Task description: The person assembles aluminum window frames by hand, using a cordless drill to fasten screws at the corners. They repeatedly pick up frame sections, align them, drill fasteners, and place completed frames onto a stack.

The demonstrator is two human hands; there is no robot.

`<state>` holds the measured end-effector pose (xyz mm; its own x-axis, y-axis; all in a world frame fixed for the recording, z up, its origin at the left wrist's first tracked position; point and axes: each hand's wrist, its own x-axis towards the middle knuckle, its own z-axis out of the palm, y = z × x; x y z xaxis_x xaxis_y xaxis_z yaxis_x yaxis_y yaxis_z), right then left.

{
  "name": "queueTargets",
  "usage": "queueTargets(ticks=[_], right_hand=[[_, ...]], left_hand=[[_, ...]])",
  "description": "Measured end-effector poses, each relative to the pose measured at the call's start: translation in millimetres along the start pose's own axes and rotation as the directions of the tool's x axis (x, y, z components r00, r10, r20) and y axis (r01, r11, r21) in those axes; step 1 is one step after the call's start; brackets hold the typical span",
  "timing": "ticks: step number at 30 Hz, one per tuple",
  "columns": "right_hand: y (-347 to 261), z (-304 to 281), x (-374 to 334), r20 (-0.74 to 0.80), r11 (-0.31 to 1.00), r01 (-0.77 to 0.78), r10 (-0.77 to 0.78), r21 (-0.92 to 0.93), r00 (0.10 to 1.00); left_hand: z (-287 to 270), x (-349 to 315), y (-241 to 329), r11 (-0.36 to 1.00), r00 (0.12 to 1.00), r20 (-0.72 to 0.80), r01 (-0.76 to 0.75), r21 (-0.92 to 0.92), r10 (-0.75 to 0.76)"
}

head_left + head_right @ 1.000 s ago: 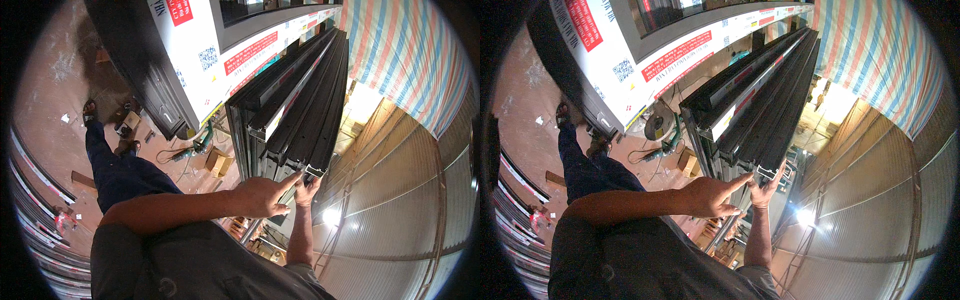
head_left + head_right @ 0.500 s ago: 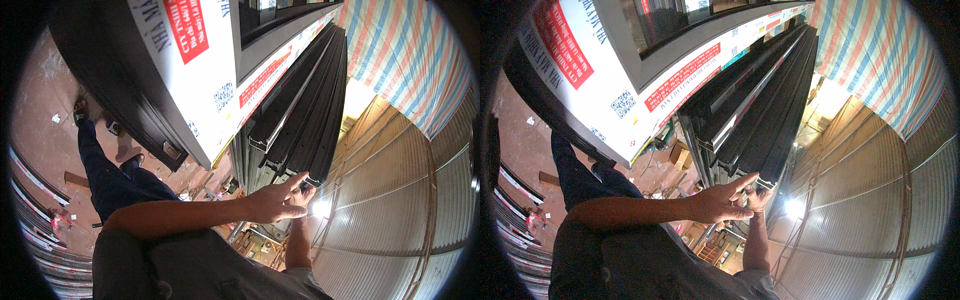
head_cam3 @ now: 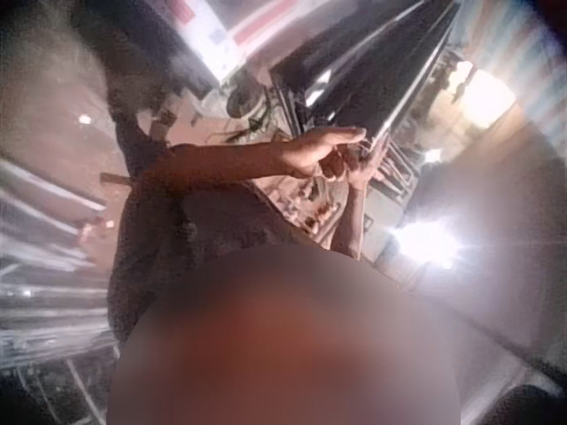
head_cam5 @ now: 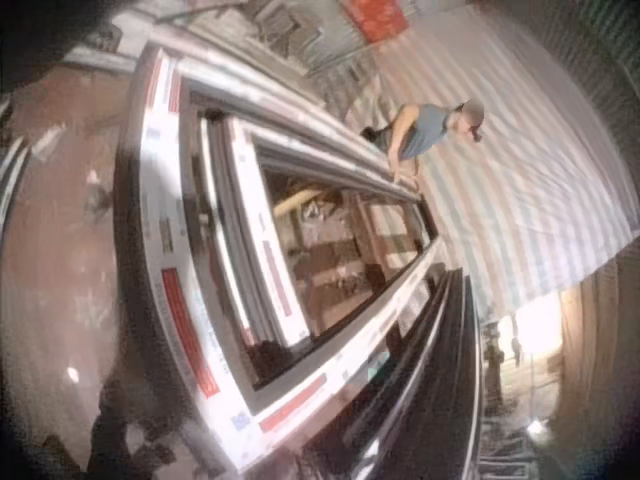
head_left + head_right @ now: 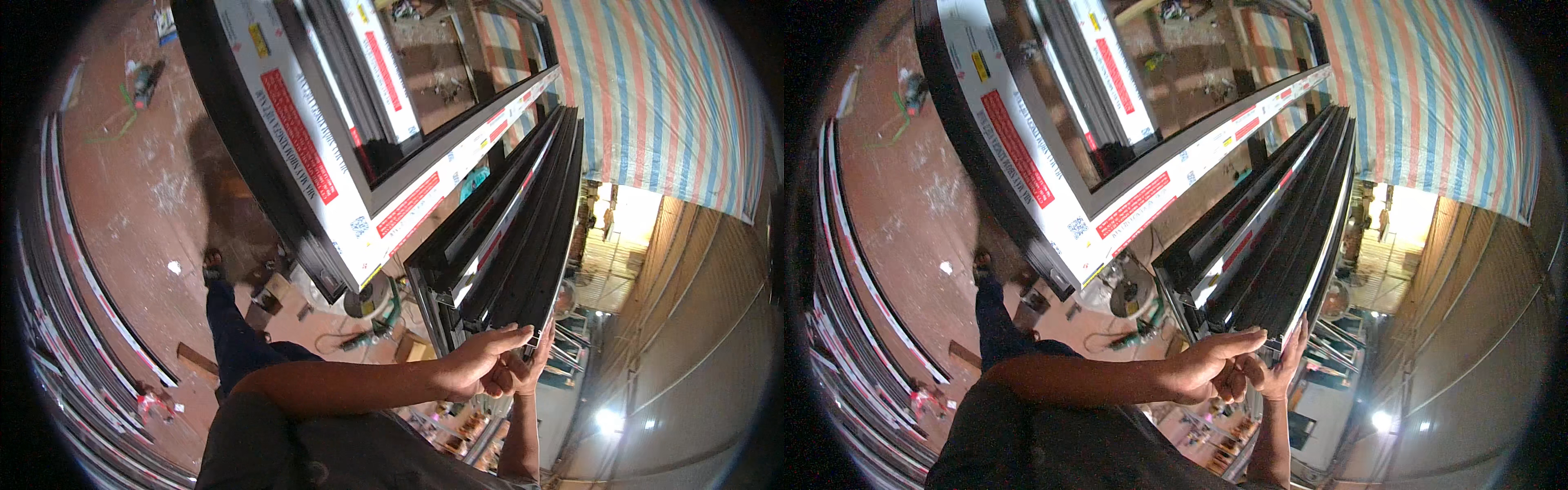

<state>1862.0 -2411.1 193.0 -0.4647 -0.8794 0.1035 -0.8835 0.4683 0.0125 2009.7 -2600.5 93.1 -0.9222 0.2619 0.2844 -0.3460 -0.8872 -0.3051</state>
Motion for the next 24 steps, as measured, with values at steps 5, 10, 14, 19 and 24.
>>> queueTargets(ticks=[5,10,14,19,24], right_hand=[[-3,-7,4,-0.002,0.997,-0.071,0.071,0.002,0.997],[-12,-13,-1,-0.068,0.995,-0.096,0.096,-0.01,0.993],[-14,-11,2,-0.128,0.991,-0.109,0.119,0.08,0.985],[-22,-22,-3,-0.129,0.985,-0.173,0.173,0.009,0.976],[-19,-23,-11,-0.157,0.988,-0.155,0.153,0.002,0.976]], left_hand=[[-1,3,-11,0.994,0.994,-0.11,-0.009,0.107,0.021],[14,0,-18,0.973,0.965,-0.233,-0.069,0.22,0.121],[11,1,-24,0.941,0.929,-0.303,-0.109,0.32,0.211],[22,-8,-34,0.847,0.936,-0.188,-0.169,0.504,0.299],[13,-43,-21,0.001,0.775,-0.117,0.148,0.989,0.621]])
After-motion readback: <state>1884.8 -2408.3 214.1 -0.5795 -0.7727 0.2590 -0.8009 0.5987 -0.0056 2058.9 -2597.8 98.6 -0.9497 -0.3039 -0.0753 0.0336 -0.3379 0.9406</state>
